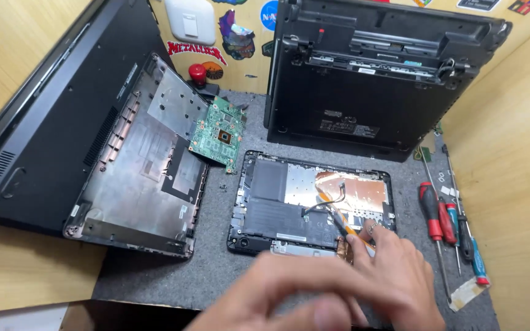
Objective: Cleaning a laptop motherboard with a toothbrush and disassembling internal components using a screwdriver at a repair bench.
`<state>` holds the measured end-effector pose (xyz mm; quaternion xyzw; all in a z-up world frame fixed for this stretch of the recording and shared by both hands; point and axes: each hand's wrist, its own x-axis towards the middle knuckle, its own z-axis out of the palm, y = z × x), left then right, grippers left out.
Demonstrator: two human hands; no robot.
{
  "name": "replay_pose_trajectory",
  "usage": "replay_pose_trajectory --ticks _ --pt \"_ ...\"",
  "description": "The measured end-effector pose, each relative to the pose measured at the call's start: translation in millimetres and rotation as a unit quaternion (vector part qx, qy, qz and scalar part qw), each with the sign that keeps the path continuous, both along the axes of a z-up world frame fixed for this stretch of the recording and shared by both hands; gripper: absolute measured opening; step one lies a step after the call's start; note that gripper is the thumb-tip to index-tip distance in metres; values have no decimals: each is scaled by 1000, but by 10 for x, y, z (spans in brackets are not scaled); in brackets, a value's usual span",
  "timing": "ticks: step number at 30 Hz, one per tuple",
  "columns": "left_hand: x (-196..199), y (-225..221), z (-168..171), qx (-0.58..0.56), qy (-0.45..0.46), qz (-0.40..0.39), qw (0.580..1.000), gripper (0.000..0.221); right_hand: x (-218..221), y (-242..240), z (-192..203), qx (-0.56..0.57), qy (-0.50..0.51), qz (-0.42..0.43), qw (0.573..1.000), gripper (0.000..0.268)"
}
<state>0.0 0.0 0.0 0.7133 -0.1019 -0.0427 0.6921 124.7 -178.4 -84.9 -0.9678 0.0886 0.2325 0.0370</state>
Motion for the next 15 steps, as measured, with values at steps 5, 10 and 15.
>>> replay_pose_trajectory --ticks 5,10,15 --pt "920 408 -517 230 30 139 963 49 -37 74 58 -4 -42 16 999 34" --pt "1437 619 -1398 384 -56 115 914 42 -21 92 -7 15 -57 30 998 33" --pt "1608 627 -1712 427 -133 124 886 32 34 92 -69 7 -67 27 997 33"
